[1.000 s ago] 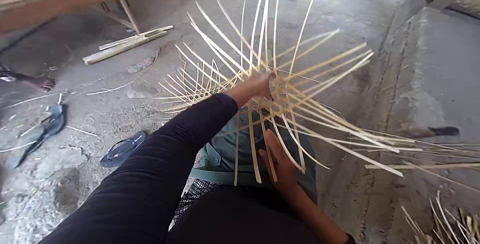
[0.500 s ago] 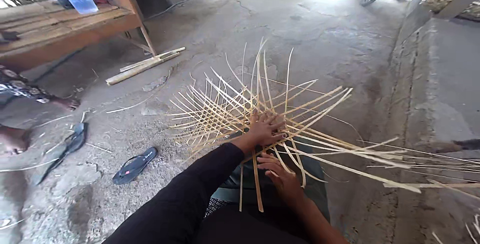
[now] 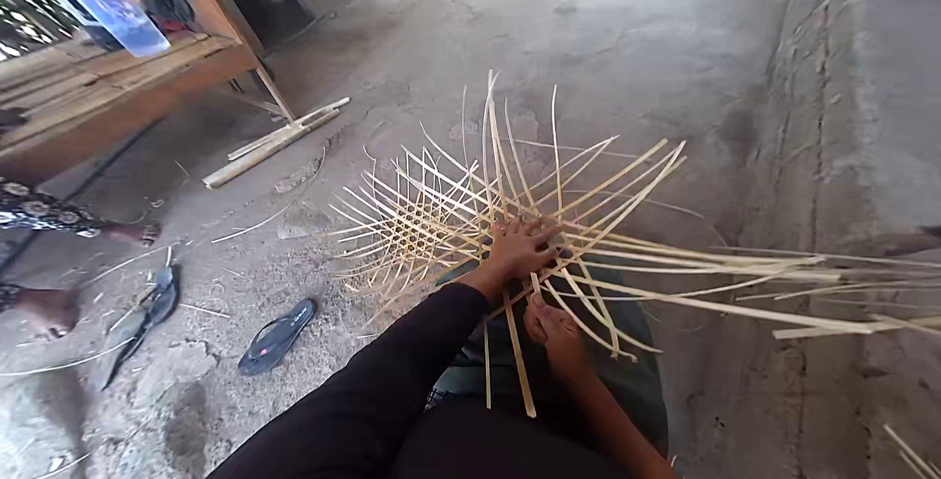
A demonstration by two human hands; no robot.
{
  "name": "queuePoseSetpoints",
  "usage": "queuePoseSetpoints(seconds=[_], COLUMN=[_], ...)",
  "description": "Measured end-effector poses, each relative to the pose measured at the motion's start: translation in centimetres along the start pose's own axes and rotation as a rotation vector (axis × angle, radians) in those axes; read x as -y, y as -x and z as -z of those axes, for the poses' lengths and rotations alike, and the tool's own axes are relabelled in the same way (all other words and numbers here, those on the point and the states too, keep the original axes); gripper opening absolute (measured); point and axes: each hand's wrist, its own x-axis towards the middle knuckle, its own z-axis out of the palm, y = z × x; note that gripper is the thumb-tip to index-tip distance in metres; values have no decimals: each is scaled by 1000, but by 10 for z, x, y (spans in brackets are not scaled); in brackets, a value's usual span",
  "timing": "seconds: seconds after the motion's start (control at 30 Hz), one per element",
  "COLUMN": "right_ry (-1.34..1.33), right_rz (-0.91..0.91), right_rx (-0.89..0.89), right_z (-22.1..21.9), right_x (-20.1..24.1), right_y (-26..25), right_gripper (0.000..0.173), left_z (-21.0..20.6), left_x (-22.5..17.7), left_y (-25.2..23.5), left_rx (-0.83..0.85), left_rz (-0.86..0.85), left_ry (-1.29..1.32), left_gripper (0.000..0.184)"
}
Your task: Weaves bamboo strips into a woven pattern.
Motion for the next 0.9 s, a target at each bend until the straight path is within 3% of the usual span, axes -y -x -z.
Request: queuePoseSetpoints(seconds=[0.17,0.37,0.6,0.77,0.9], right_ry=[5,-32,-86,-36,-107], right_rz=[12,94,55,0,60], right_rx=[-129,-146,-157,-267,-134], right_z=[-7,-9,-12,-16,-7], right_x=[-2,-6,0,5,-2], right_y=[12,28,45,75,78], right_gripper=[50,49,43,42,42], left_z=[-11,-18,-17,-20,-16], left_x=[-3,-4,-13,-5,-6], left_y=[4,4,12,6,7], left_rx=[-53,-54,-63,-55,-8], left_rz=[-30,-28,-32,-18,-17], left_ry=[20,3,-6,-27,-16], left_gripper=[51,52,51,51,52])
